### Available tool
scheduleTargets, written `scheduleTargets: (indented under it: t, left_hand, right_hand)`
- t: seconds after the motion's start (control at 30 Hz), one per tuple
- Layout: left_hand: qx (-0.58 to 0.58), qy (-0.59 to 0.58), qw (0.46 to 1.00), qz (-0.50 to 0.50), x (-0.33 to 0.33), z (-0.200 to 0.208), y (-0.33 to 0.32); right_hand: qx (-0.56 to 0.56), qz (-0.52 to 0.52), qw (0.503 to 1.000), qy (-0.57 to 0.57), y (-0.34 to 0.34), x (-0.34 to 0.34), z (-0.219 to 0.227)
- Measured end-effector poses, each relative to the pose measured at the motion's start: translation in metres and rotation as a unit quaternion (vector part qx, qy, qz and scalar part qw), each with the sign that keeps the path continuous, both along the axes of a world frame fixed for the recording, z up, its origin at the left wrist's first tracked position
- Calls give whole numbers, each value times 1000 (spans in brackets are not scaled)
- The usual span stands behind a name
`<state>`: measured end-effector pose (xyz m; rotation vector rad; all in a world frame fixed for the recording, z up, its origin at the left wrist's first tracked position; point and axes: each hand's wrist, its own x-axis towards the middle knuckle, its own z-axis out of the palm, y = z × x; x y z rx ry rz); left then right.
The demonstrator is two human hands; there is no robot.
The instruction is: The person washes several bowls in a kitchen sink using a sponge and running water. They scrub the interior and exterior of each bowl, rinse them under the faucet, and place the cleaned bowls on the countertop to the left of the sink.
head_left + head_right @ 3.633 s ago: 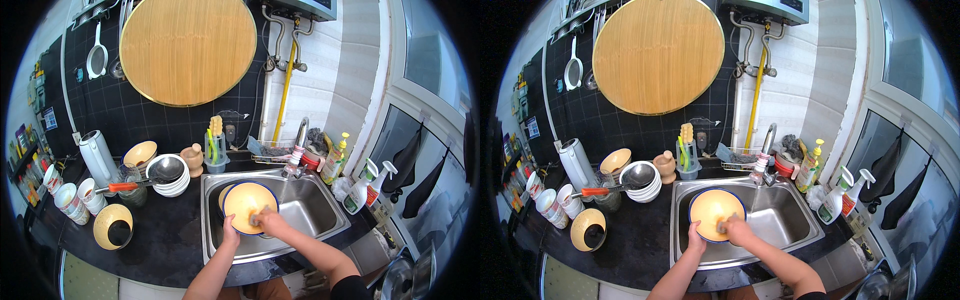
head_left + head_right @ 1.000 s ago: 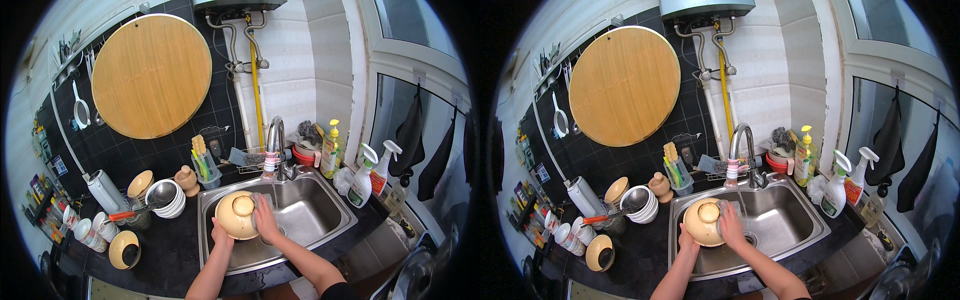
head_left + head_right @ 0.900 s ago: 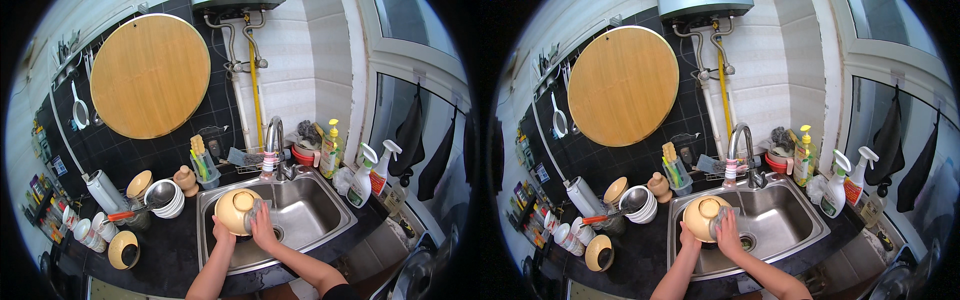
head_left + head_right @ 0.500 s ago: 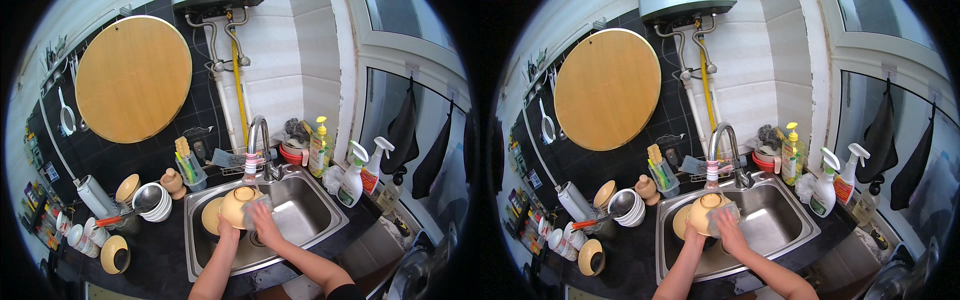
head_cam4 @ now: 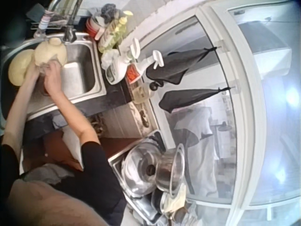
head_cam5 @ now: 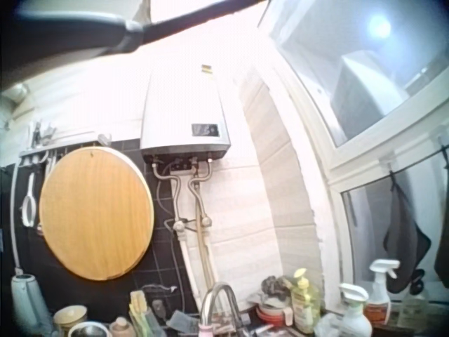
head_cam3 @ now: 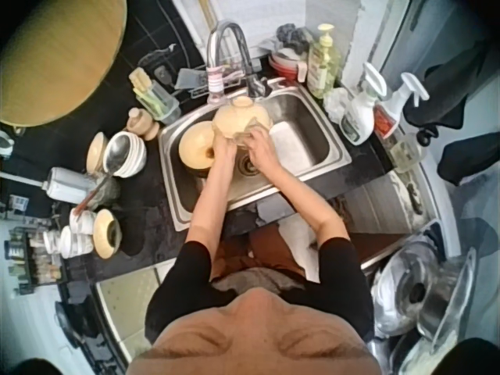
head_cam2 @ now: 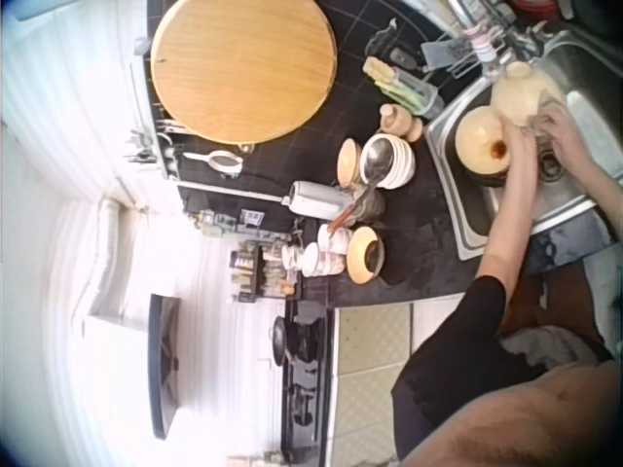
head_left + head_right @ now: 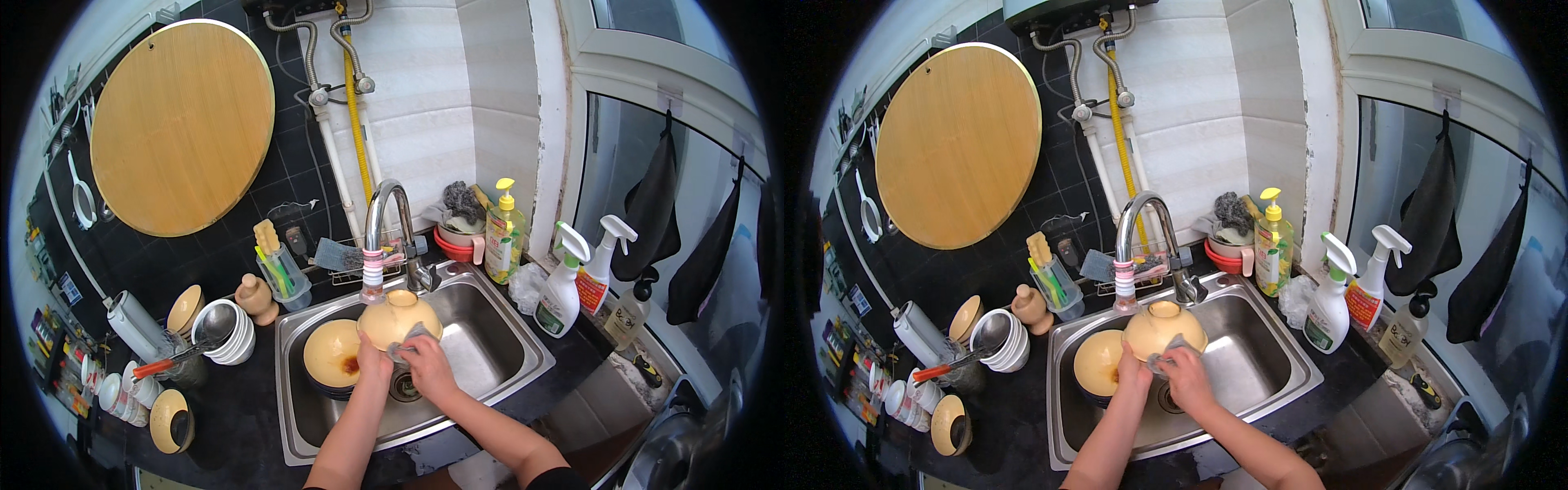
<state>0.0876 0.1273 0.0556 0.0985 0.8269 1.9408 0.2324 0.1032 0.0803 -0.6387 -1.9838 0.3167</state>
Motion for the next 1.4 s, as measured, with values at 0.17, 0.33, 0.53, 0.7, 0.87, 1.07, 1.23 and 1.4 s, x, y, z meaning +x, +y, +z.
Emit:
scheduleTargets:
  t: [0.17, 0.33, 0.53, 0.7, 0.87, 1.07, 1.23, 1.4]
  left_hand:
    - [80, -6, 996, -34, 1, 16, -6]
    - [75, -7, 997, -35, -8, -1, -3]
    - [99, 28, 994, -44, -26, 4, -16]
    - [110, 24, 994, -6, -25, 7, -26]
    - [33, 81, 996, 0, 6, 9, -42]
    - [-28, 260, 964, 46, 10, 2, -41]
    - [-98, 337, 936, 30, 3, 0, -50]
    - [-123, 316, 940, 37, -4, 6, -54]
  right_hand:
    - [-61, -114, 991, 24, 11, 7, -17]
    - [15, -37, 999, -14, -6, -14, 2]
    - [-75, -141, 987, 29, 16, -6, -23]
    - [32, 35, 998, -40, -6, -23, -5]
    - [101, 37, 981, -159, -11, -28, 7]
    - [91, -27, 976, -197, -8, -49, 29]
    - [-100, -108, 971, -188, 50, -67, 32]
    - [-256, -54, 956, -133, 83, -52, 17]
